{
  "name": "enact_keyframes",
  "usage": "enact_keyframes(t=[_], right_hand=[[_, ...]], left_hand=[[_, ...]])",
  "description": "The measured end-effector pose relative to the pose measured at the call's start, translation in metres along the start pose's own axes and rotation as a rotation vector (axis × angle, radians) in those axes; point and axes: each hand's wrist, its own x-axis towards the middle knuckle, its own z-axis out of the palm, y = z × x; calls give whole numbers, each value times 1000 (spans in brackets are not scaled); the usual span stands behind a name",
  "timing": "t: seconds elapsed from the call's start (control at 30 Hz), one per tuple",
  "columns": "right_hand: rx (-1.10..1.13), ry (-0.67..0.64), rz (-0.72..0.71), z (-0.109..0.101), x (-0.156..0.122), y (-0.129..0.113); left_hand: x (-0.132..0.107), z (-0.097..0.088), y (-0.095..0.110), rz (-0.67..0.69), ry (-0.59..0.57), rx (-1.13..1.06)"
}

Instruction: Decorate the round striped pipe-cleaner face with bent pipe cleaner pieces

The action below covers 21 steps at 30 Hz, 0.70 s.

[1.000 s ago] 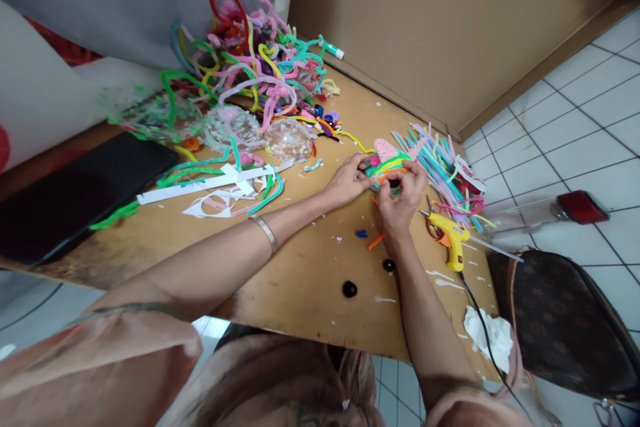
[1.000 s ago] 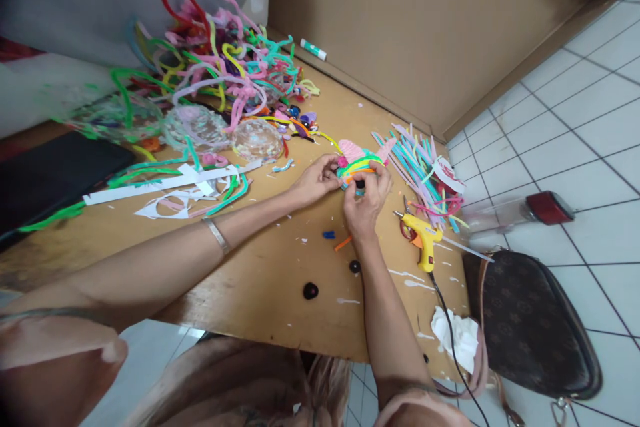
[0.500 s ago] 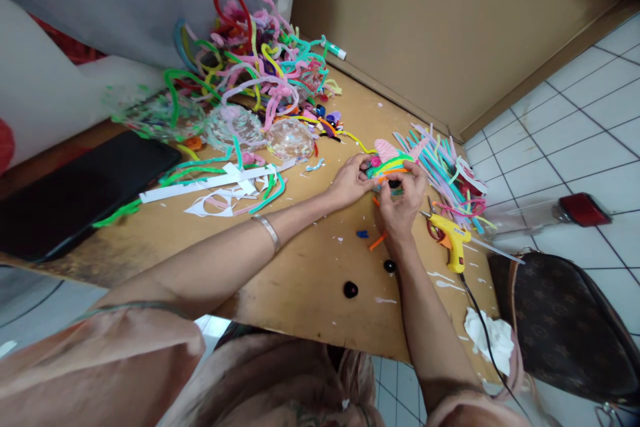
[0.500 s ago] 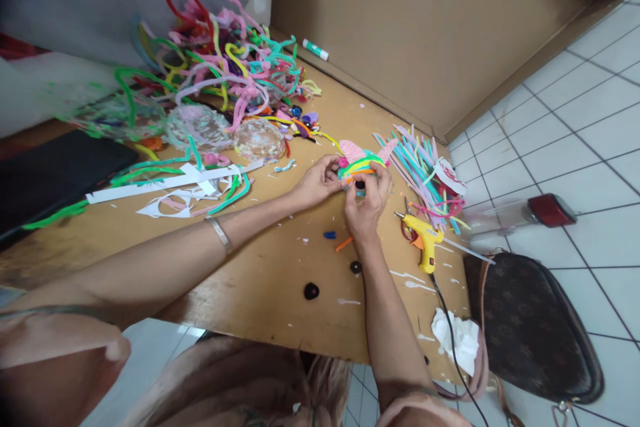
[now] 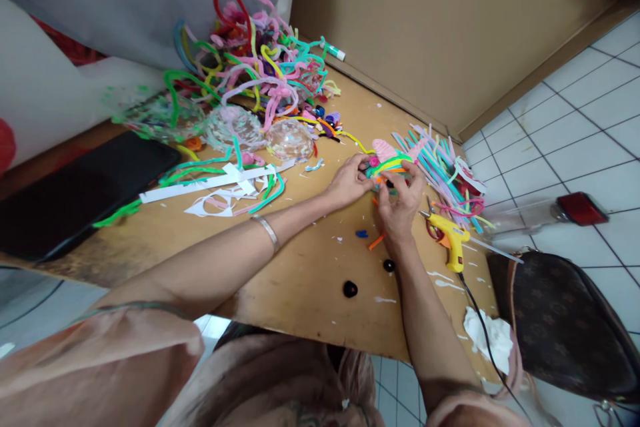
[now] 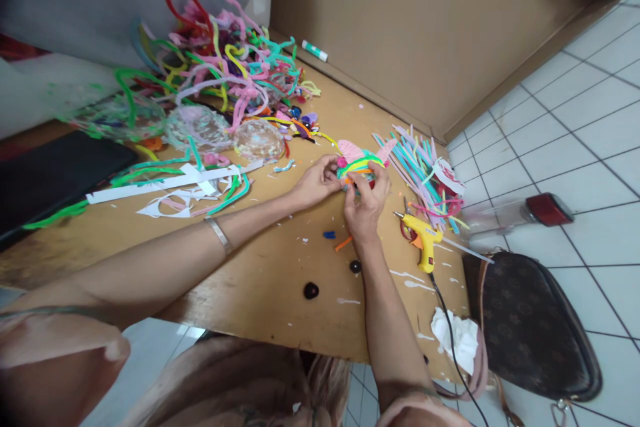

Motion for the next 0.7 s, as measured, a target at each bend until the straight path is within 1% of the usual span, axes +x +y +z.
enact_keyframes(t=[0.2, 0.27, 0.37, 0.43, 0.5, 0.6, 0.7], right_hand=[[-19, 5, -24, 1, -1, -1], [-18, 5, -5, 1, -1, -3], [9, 18, 45, -1, 0, -6], [34, 36, 87, -4, 1, -9], [42, 70, 130, -8, 3, -12], [72, 129, 197, -13, 7, -19], [184, 123, 262, -17, 10, -25]], left_hand=[[-4, 0, 7, -11, 20, 24], [-8, -1, 11, -25, 68, 52], [-16, -2, 18, -30, 179, 95], [-21, -3, 25, -25, 201, 80], [-26, -2, 30, -36, 146, -1], [-31, 2, 32, -54, 15, -188], [-32, 5, 30, -59, -81, -338]])
